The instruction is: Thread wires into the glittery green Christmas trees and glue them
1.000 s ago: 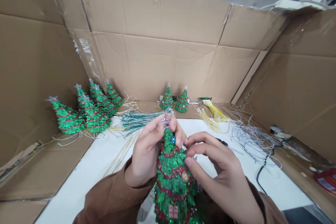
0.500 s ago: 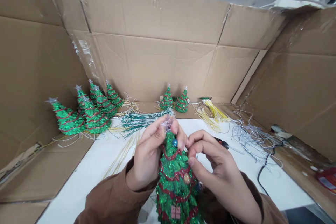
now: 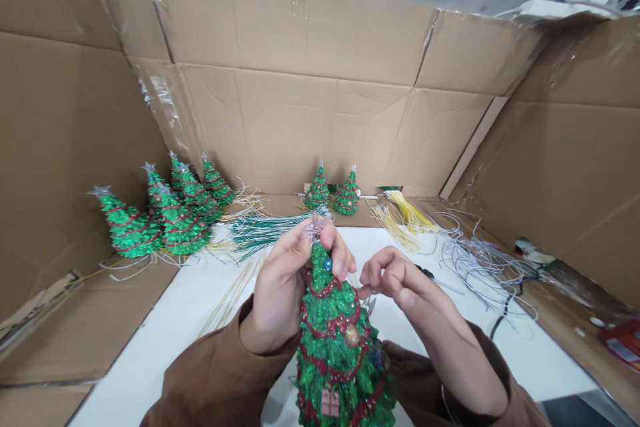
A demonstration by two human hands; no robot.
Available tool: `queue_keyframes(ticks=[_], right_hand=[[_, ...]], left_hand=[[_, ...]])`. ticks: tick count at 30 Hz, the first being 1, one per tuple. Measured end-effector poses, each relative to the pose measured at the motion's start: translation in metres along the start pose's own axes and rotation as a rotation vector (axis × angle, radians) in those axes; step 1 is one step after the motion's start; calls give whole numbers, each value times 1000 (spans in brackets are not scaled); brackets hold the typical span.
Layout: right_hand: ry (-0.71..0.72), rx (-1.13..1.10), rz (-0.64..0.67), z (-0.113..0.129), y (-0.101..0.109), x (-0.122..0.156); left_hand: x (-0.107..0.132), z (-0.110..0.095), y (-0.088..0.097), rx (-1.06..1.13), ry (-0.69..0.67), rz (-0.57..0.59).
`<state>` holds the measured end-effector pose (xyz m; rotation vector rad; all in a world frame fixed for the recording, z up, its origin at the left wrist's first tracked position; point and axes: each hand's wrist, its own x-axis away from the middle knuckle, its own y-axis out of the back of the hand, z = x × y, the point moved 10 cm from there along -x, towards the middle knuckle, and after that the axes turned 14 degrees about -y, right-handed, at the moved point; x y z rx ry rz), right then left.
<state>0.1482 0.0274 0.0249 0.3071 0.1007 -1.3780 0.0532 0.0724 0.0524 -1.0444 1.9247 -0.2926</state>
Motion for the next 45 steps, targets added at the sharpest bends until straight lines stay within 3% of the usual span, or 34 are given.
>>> queue_keyframes(ticks=[2,7,12,23,29,36,45], right_hand=[[9,-36,-27,-2,3,0],[39,218,-107,9,-5,-1],[15,269,-156,13,-11,-3],[67,389,-117,12,-8,-5],[80,384,-111,11,-14,-4],[-2,264,-17,1,-15,-5],[-26,296,-109,4,-8,-5]], left_hand=[[-1,0,0,-1,1,-2],[0,-2,1,-28,-11,-14],[3,-3,-2,-64,-36,22],[5,-4,-6,-153,-87,108],[6,-2,-7,-126,-76,132],[4,-2,-8,-54,-65,118],[7,-8,-11,-123,-124,157]])
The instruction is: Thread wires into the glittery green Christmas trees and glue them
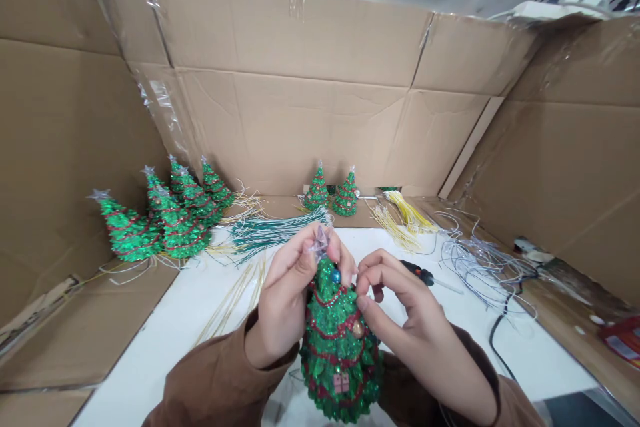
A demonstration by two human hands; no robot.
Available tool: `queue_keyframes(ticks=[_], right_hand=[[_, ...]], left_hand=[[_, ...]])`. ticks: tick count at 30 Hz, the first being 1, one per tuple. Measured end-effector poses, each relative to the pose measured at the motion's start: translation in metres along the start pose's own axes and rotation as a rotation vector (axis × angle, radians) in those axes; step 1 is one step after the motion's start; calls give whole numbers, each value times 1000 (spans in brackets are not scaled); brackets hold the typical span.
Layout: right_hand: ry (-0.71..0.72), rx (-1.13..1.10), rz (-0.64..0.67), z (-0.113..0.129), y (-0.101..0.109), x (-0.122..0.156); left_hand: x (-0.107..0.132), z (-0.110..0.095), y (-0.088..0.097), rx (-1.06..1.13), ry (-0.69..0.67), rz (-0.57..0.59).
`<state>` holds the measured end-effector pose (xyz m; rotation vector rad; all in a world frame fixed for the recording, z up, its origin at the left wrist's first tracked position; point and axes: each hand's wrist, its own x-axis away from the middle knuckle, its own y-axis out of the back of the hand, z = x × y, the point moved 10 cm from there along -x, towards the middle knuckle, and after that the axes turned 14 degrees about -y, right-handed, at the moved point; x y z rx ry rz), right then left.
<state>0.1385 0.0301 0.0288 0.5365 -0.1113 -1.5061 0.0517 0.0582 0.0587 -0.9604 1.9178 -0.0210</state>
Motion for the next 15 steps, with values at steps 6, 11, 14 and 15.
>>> queue_keyframes(ticks=[6,11,14,15], right_hand=[[47,19,30,0,-4,-4],[65,22,-57,1,-2,-2],[42,-14,-31,-4,-4,-2],[36,-35,-15,-5,-5,-3]], left_hand=[[3,4,-3,-60,0,30],[4,5,-3,-72,-10,29],[4,4,-2,-71,-9,29],[3,4,-2,-64,-7,29]])
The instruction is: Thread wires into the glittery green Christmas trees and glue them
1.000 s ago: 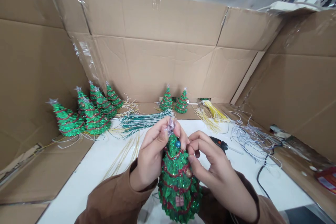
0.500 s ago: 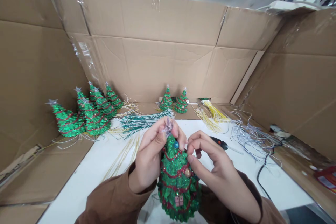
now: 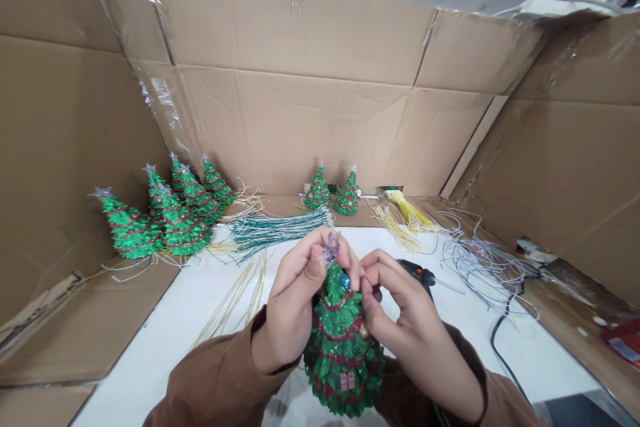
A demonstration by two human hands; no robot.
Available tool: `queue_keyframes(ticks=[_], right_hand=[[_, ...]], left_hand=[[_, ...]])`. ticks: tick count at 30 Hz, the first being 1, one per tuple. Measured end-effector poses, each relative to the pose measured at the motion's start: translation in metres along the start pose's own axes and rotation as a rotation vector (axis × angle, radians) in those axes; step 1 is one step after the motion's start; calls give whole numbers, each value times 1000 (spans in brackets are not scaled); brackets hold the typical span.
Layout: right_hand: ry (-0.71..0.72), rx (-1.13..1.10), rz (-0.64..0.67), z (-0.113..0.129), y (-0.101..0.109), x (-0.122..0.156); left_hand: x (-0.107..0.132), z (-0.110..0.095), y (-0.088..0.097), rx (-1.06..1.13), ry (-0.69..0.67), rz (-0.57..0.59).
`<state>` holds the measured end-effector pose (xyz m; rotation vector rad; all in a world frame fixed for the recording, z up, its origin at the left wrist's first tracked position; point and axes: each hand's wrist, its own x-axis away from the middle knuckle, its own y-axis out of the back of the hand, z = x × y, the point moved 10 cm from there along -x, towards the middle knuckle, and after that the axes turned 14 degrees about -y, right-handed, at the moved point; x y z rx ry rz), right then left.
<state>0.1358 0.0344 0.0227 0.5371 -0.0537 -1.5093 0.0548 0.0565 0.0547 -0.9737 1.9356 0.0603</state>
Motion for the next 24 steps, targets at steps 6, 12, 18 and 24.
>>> queue_keyframes(ticks=[6,12,18,24], right_hand=[[-44,-115,114,-7,-2,-1],[-132,-260,111,-27,11,-3],[-360,-160,-144,-129,50,-23],[-361,15,-126,-182,24,-39]], left_hand=[[-4,4,4,114,65,-52],[-11,6,16,167,94,-140],[-24,-26,50,193,43,-273],[-30,-53,71,239,3,-349]])
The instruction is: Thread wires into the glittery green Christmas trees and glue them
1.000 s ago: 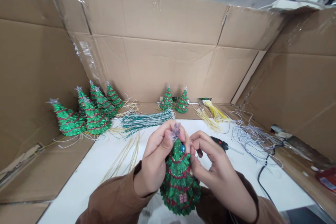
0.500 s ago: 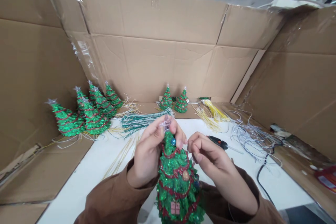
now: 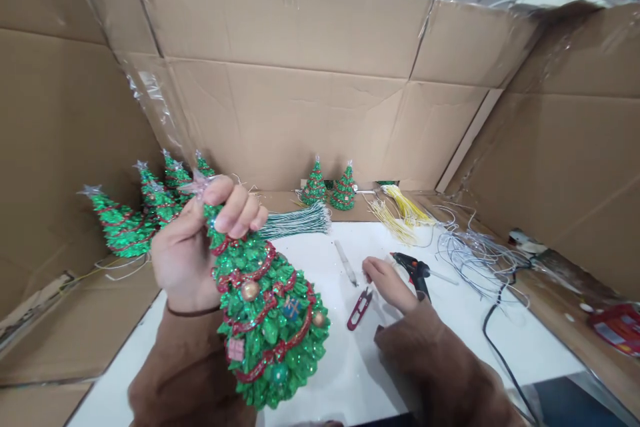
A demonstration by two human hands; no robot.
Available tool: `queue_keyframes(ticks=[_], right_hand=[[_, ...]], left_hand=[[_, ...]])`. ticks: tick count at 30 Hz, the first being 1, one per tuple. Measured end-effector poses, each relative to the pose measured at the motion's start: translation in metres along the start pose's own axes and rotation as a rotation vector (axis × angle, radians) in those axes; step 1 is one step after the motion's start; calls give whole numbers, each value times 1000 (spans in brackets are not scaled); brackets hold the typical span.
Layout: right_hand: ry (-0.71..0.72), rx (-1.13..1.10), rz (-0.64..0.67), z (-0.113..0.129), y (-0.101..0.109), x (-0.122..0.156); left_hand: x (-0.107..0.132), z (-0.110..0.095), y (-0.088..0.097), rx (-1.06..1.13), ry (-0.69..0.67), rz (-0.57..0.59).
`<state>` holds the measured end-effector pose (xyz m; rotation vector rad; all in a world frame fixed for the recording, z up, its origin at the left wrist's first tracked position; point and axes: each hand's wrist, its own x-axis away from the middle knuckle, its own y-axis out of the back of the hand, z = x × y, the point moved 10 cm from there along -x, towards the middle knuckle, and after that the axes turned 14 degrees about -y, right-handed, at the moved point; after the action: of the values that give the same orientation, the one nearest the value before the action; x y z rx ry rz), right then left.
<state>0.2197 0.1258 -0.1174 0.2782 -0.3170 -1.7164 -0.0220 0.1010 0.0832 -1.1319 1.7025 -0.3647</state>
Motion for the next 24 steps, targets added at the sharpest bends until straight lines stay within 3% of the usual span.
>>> queue_keyframes(ticks=[5,11,14,17,20,22,24], right_hand=[[68,58,-30,2,-21,-8],[135,51,81,25,-34,-16],[159,2,171,61,-33,-10],[226,-99,256,117,-23,17],[405,-432,368,177,-9,60],[508,-542,404,200,-8,84],[568,-567,411,207,-14,97]], left_hand=[[-1,16,-2,38,24,32],[2,34,-4,91,103,32],[4,36,-5,121,124,35],[7,41,-7,144,154,33],[11,48,-11,146,187,29],[14,51,-14,143,197,35],[17,53,-15,128,195,34]])
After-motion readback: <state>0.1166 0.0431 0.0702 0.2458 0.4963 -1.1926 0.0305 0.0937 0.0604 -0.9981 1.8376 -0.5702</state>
